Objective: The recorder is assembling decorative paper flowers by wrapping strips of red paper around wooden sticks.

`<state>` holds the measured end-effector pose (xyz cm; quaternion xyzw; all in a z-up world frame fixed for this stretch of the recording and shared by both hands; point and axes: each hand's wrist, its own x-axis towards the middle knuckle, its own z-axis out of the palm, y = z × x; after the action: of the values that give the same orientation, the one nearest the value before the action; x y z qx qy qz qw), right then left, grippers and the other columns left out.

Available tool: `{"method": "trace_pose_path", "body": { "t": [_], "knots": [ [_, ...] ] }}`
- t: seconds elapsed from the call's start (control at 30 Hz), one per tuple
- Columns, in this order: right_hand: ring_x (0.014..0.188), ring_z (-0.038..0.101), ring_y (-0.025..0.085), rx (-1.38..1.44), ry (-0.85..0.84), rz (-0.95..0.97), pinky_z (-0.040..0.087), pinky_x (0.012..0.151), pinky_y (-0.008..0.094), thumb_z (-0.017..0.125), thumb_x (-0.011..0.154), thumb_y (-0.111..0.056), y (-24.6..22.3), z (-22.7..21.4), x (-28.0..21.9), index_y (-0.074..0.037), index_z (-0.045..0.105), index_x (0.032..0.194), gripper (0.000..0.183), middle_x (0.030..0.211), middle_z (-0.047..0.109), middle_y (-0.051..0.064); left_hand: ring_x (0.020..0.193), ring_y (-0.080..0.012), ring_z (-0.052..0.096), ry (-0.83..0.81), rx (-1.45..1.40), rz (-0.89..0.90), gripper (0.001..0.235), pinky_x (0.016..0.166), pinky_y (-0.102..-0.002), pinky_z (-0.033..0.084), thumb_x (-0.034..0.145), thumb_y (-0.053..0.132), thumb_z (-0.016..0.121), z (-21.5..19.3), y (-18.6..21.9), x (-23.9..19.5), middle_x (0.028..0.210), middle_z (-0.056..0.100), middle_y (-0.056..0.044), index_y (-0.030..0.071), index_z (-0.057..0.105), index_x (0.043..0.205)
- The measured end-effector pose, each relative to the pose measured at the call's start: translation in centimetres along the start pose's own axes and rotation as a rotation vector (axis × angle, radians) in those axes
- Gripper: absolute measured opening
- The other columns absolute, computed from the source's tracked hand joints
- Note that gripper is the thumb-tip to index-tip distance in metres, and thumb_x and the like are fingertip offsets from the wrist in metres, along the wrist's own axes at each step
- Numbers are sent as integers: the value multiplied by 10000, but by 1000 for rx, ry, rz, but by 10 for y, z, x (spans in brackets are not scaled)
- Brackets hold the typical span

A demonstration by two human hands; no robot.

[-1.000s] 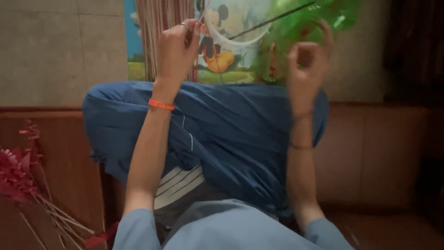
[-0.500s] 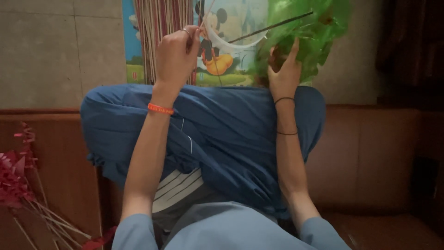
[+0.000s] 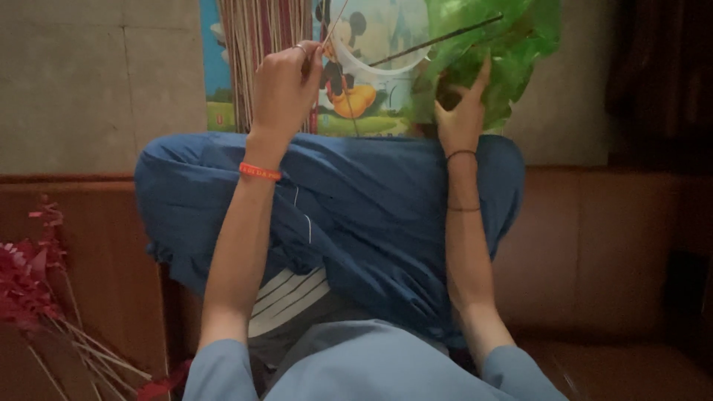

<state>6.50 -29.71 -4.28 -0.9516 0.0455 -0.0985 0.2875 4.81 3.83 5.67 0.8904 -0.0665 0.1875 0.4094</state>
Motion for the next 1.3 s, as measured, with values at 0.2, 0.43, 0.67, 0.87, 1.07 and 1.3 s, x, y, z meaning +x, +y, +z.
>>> {"method": "trace_pose_path", "body": {
  "t": [0.2,0.43,0.67,0.87,1.07,1.3],
  "knots": [
    [961,756,248,104,-51,-17,626,888,420,804,906,0,0,1,5,-224,-54,1662,1165,1080,774,135,736,-372,674,0,26,34,201,645,-488,508,1062,212,621,6,-6,1,768,677,-172,56,748,1053],
    [1057,745,203,315,163,-207,603,1026,392,757,1031,61,-22,-35,-11,-239,78,1699,998,1107,759,82,656,-349,671,4,-17,-19,199,591,-474,495,1059,227,624,1,0,4,695,665,-153,72,748,1049],
    [969,648,118,649,316,-174,581,945,301,695,1116,52,-7,-38,-16,-215,161,1671,816,1152,718,63,604,-274,673,21,-198,5,224,531,-401,460,1113,236,604,1,5,4,675,641,-132,49,701,1190],
    [799,531,77,910,384,-44,495,764,258,702,1130,21,-10,-47,-17,-166,281,1664,705,1135,703,62,493,-227,569,-31,-212,-35,269,502,-389,395,1101,266,629,0,10,3,602,575,-124,32,714,1203],
    [936,628,103,982,300,-90,554,868,271,717,1104,36,-31,-51,-24,-167,262,1671,755,1154,692,62,589,-117,625,-65,-295,-7,249,537,-318,457,1108,265,642,5,18,0,689,656,-84,57,732,1210],
    [954,652,150,1548,-180,-23,586,854,320,678,1013,42,-89,-42,-43,-178,263,1659,798,1086,622,40,878,-90,679,-297,-601,-22,314,681,-259,551,1044,245,709,24,40,-17,1076,771,-97,62,691,1299]
  ]
}}
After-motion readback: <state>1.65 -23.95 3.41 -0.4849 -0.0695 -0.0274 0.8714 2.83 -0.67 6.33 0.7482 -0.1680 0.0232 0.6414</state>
